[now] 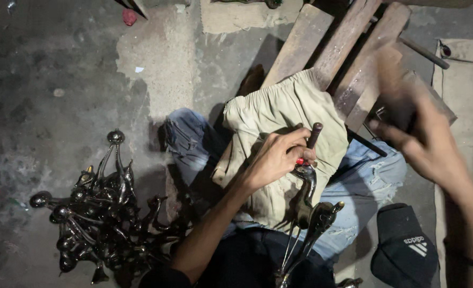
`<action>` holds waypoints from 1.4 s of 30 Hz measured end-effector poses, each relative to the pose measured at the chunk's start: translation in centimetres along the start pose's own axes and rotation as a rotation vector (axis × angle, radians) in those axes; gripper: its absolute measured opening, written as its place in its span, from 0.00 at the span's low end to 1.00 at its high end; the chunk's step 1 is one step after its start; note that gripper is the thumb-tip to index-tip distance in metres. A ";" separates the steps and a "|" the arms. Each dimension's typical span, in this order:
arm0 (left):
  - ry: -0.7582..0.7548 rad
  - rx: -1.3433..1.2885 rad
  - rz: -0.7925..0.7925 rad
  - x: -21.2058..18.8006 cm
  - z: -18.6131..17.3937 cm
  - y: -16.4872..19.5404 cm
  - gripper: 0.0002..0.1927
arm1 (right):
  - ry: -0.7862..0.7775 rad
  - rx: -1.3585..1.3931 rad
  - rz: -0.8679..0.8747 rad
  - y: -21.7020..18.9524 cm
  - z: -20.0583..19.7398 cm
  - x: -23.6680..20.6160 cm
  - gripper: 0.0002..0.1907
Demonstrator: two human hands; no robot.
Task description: The person sits on the floor and repeatedly strikes a small metal part with a hammer. They hold the part in one hand and use the hammer in the other, occasionally adjusting the part's position. The task involves shaping or finishing the metal part through repeated hammering.
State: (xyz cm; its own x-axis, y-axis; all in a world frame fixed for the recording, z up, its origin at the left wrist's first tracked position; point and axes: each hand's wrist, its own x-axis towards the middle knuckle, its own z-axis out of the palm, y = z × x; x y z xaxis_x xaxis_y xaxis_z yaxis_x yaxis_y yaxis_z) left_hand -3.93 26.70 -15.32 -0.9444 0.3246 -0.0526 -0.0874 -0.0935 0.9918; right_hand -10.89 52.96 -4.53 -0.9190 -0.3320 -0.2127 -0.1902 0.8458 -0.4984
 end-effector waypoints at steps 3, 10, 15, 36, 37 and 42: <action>-0.009 0.010 0.028 0.0 0.0 -0.2 0.09 | -0.007 -0.435 -0.096 0.3 -1.2 -0.3 0.40; 0.020 0.075 -0.010 -0.6 -0.4 -0.6 0.11 | 0.111 0.106 -0.122 1.9 0.0 -0.9 0.32; 0.062 0.106 0.051 -0.7 0.0 -0.9 0.08 | 0.174 0.001 -0.084 0.9 0.3 -1.2 0.40; 0.060 0.097 0.067 -0.9 -0.1 -1.8 0.07 | -0.066 -0.204 0.068 0.7 1.1 -0.4 0.36; 0.069 0.108 0.062 -0.9 -0.1 -1.8 0.08 | -0.063 -0.194 0.086 0.5 1.0 -0.4 0.32; 0.062 0.119 0.116 -0.9 0.3 -1.6 0.05 | 0.038 -0.172 -0.051 0.5 0.4 -0.4 0.38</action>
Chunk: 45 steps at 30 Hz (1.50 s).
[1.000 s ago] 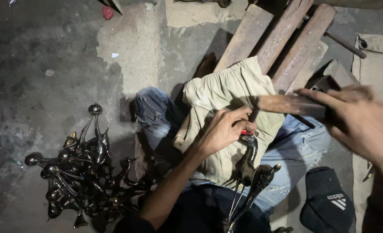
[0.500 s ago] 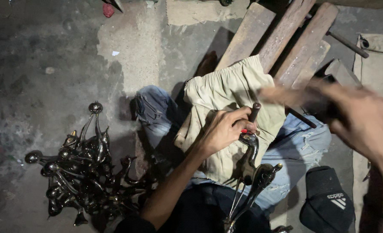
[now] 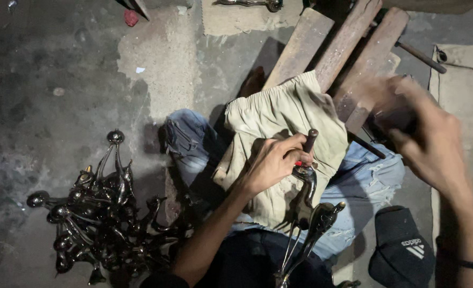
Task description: The person sits on the floor and repeatedly strikes a small metal part with a hammer. They hold the part in one hand and use the hammer in the other, occasionally adjusting the part's position. The task involves shaping or finishing the metal part through repeated hammering.
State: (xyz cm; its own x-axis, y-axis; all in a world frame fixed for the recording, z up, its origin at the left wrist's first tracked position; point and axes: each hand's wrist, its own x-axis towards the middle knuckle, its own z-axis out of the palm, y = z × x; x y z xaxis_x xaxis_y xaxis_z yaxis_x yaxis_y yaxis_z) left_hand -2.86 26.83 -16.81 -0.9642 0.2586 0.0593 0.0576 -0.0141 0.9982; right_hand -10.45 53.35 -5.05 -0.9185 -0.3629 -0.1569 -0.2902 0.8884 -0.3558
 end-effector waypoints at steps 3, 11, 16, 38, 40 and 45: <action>0.021 -0.039 -0.051 -0.1 -0.2 0.0 0.12 | -0.119 -0.171 -0.087 -0.3 0.7 -0.2 0.44; -0.011 -0.016 -0.049 -0.4 -0.8 0.6 0.10 | -0.081 -0.081 -0.130 -1.8 0.7 0.2 0.41; 0.014 0.054 -0.023 -0.5 -0.6 0.8 0.06 | 0.229 0.315 -0.041 -2.1 1.4 0.2 0.37; 0.026 -0.004 -0.065 -0.7 -0.7 1.0 0.10 | -0.051 -0.338 -0.120 -6.0 0.5 0.1 0.38; 0.015 -0.017 -0.074 -0.5 -0.7 1.4 0.09 | 0.343 -0.066 -0.329 -6.6 0.0 0.0 0.43; -0.010 0.094 -0.094 -0.1 -0.5 2.3 0.06 | 0.099 -0.196 -0.143 -6.1 -0.1 -0.5 0.42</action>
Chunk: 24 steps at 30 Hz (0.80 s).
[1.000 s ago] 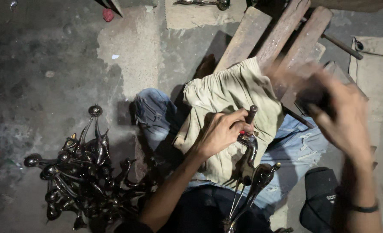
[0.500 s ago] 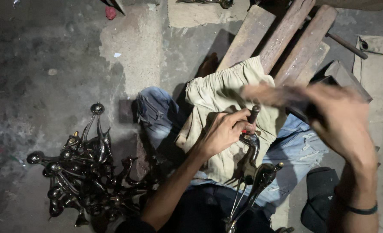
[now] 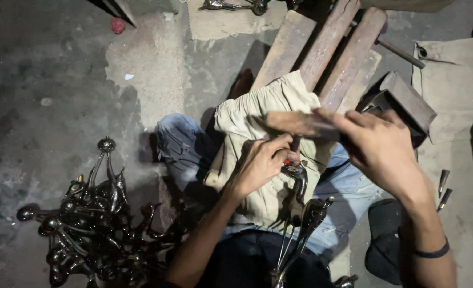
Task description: The person sits on the floor and repeatedly strikes a small metal part with a hammer. They hold the part in one hand and use the hammer in the other, occasionally adjusting the part's position. The task involves shaping or finishing the metal part through repeated hammering.
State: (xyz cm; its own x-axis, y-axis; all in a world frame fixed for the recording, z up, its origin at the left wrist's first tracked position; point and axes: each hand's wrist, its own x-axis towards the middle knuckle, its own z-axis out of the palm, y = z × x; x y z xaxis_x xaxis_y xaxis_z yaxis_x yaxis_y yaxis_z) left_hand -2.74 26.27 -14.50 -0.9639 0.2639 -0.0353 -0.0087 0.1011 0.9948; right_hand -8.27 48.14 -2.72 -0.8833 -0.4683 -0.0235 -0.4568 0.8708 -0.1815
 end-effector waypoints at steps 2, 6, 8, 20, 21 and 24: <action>0.023 0.022 0.031 0.0 0.4 0.5 0.07 | -0.023 -0.019 -0.017 1.0 0.1 -0.5 0.45; 0.021 -0.065 0.020 -0.2 0.0 0.9 0.05 | 0.122 0.259 -0.001 2.3 0.7 -0.9 0.29; 0.035 -0.027 0.034 -0.3 -0.2 0.7 0.05 | 0.099 0.199 -0.013 2.5 0.8 -1.0 0.26; 0.036 -0.039 0.009 -0.8 -0.1 -0.1 0.05 | -0.197 -0.067 0.069 2.0 2.2 -2.7 0.41; 0.051 -0.030 -0.008 -0.9 -0.1 -0.1 0.05 | -0.112 -0.031 0.055 1.9 2.1 -3.0 0.40; 0.117 -0.108 0.037 -1.1 -0.5 -0.2 0.04 | 0.105 0.182 0.088 1.0 2.1 -3.7 0.33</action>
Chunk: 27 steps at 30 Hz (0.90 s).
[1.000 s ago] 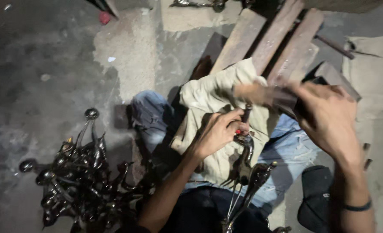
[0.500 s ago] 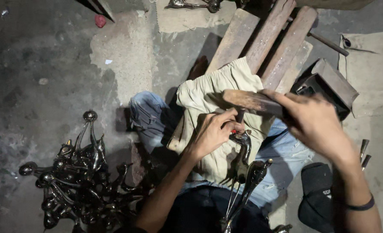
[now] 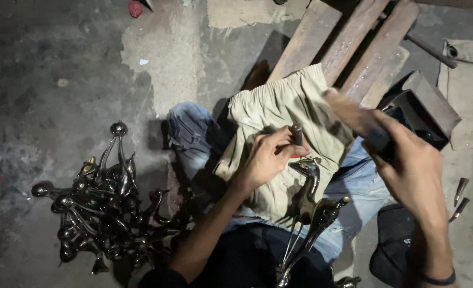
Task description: The person sits on the floor and repeatedly strikes a small metal part with a hammer. They hold the part in one hand and use the hammer in the other, occasionally adjusting the part's position. The task involves shaping or finishing the metal part through repeated hammering.
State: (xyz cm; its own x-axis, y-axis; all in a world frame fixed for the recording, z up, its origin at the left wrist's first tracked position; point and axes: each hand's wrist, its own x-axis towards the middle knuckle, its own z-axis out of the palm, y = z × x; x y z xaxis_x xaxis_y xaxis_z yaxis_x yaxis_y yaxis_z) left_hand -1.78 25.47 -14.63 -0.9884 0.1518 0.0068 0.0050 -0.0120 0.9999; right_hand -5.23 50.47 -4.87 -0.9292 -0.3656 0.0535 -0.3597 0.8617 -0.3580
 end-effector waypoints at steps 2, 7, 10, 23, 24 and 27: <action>-0.031 0.001 0.029 0.3 -0.4 -0.1 0.07 | 0.045 0.143 0.124 -0.4 0.3 -0.4 0.31; -0.206 0.111 -0.032 1.2 -1.7 -0.2 0.12 | 0.085 0.300 0.275 -0.5 1.5 -1.3 0.29; -0.277 0.141 0.015 1.7 -1.8 -0.7 0.10 | 0.111 0.352 0.321 0.0 2.1 -1.8 0.28; -0.345 0.150 0.183 1.9 -1.5 -4.0 0.12 | 0.170 0.282 0.175 -0.2 0.4 -1.2 0.34; -0.350 0.157 0.166 1.9 -1.6 -4.1 0.13 | 0.173 0.417 0.258 -0.1 1.2 -1.4 0.32; -0.365 0.176 0.171 2.0 -1.3 -4.2 0.20 | 0.021 -0.114 0.031 1.4 2.1 -2.4 0.41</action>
State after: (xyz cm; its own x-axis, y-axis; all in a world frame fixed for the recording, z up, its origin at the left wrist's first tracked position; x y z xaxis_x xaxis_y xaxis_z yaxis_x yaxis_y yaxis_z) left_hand -4.02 24.51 -18.85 -0.8528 0.5019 0.1441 0.2210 0.0969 0.9704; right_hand -3.31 51.80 -7.40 -0.9411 -0.3320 0.0644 -0.3373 0.9071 -0.2517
